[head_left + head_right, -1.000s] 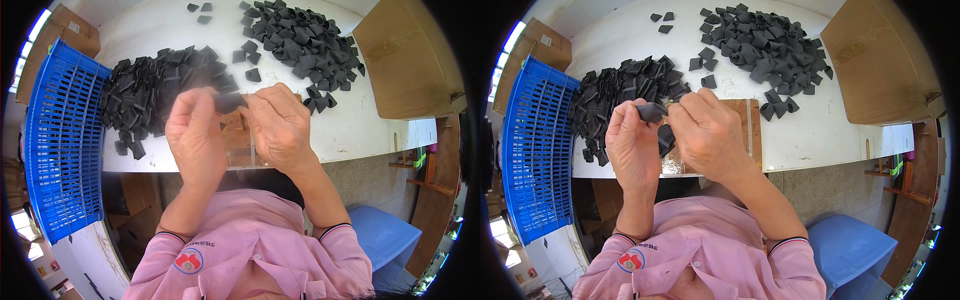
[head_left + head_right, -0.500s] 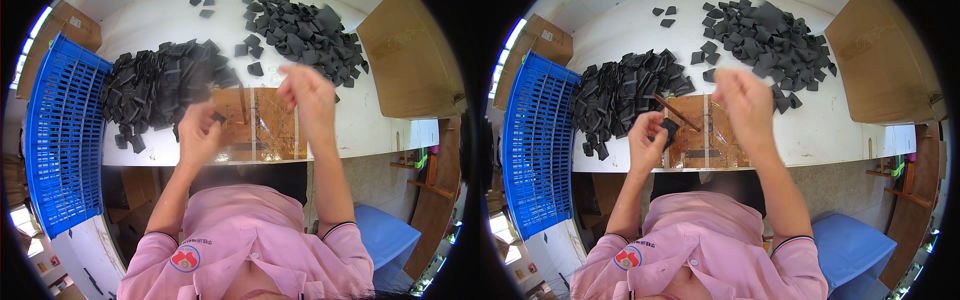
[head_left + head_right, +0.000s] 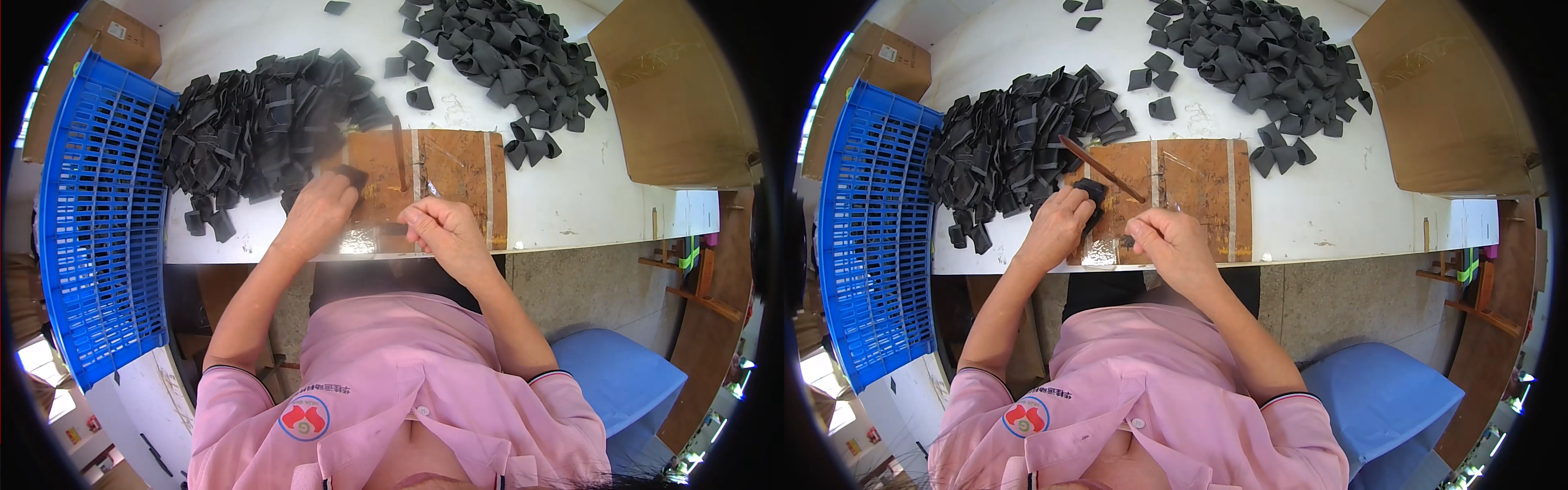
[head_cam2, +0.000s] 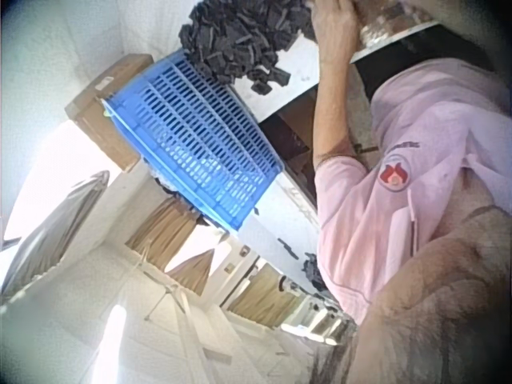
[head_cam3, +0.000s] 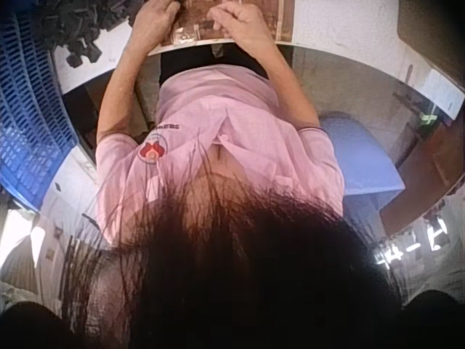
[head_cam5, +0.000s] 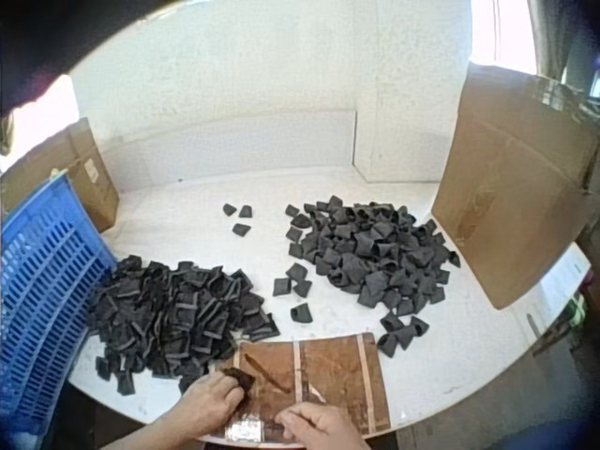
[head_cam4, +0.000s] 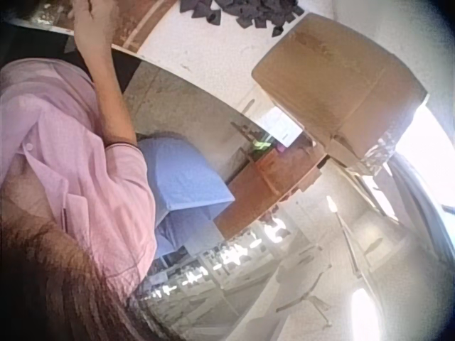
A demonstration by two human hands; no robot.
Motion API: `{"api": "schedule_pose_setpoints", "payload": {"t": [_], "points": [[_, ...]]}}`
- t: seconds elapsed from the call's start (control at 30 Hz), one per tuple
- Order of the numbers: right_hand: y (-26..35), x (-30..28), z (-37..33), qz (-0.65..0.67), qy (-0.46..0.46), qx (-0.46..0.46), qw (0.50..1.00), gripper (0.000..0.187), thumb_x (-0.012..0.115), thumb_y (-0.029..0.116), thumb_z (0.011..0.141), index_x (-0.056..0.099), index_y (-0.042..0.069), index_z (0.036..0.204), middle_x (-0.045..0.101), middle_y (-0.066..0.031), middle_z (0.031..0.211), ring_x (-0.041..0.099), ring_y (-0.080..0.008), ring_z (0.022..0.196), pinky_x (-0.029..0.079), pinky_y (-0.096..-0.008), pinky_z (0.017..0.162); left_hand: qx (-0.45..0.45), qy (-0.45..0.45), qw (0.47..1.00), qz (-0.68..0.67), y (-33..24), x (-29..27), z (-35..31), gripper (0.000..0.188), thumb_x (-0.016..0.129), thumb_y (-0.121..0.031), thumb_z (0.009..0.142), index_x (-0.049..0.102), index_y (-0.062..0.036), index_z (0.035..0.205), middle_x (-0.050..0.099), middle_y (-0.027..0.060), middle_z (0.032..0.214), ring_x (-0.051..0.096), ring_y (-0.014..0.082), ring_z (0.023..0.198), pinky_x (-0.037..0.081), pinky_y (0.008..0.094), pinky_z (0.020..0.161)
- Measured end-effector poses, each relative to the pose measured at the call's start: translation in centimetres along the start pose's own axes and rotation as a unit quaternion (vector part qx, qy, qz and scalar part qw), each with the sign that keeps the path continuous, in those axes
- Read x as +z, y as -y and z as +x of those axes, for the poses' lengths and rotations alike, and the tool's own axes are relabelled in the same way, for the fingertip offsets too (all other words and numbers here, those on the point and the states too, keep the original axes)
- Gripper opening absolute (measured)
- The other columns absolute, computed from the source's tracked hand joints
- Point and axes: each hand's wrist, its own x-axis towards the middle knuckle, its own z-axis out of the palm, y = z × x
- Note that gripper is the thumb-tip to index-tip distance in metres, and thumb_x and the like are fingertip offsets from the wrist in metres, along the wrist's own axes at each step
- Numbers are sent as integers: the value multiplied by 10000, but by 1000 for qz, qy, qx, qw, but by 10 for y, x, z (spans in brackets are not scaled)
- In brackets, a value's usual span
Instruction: Inspecting and sorting small black plastic manufacturing components on a workbench.
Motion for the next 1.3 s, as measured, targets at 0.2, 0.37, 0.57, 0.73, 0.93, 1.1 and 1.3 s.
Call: {"api": "schedule_pose_setpoints", "payload": {"t": [0.2,0.37,0.57,0.73,0.93,1.1,1.3], "points": [[8,8,-3,-33,12,-6,999,221,522,195,834,606,-5,793,607,-71,608,565,-132,544,429,-264,530,21,-13,1000,1,6,-1,2,149,534,-18,656,521,-7,804,516,111,842,513,272,793,439,350,698],[7,11,-2,-38,18,-5,999,204,530,180,827,602,-8,789,605,-76,607,570,-149,554,433,-280,537,45,33,998,21,5,-7,7,150,544,-36,653,520,-8,798,520,115,840,523,271,796,447,347,691],[2,15,-2,-41,10,-38,998,184,532,157,821,595,-11,779,590,-93,598,563,-155,549,435,-300,542,64,-2,997,49,12,-7,13,132,570,-36,662,542,-1,786,532,117,799,546,262,731,459,320,638],[20,26,-3,-52,-93,-132,986,119,607,110,775,597,-9,785,589,-91,666,561,-162,546,444,-288,530,-312,-121,767,-548,-20,-36,14,67,598,-59,799,605,-2,764,577,36,650,516,94,518,402,191,470],[29,36,0,-31,-187,-257,947,153,667,26,702,597,4,836,554,-88,730,564,-185,546,446,-274,493,-244,-206,782,-536,-77,-50,9,32,553,-2,822,561,28,830,581,31,660,557,65,537,409,157,435],[22,35,6,-246,-263,-341,869,107,619,-10,688,580,7,785,526,-91,742,549,-239,570,445,-325,493,-322,-345,754,-456,-89,-23,18,90,564,29,764,576,9,850,600,42,685,532,72,511,421,202,463],[23,22,8,6,-208,-140,968,47,559,-1,732,586,-21,764,532,-44,642,507,-129,520,413,-249,473,-258,-146,326,-898,-73,-37,21,87,509,8,798,546,-9,875,462,-8,563,305,42,345,227,182,329]]}}
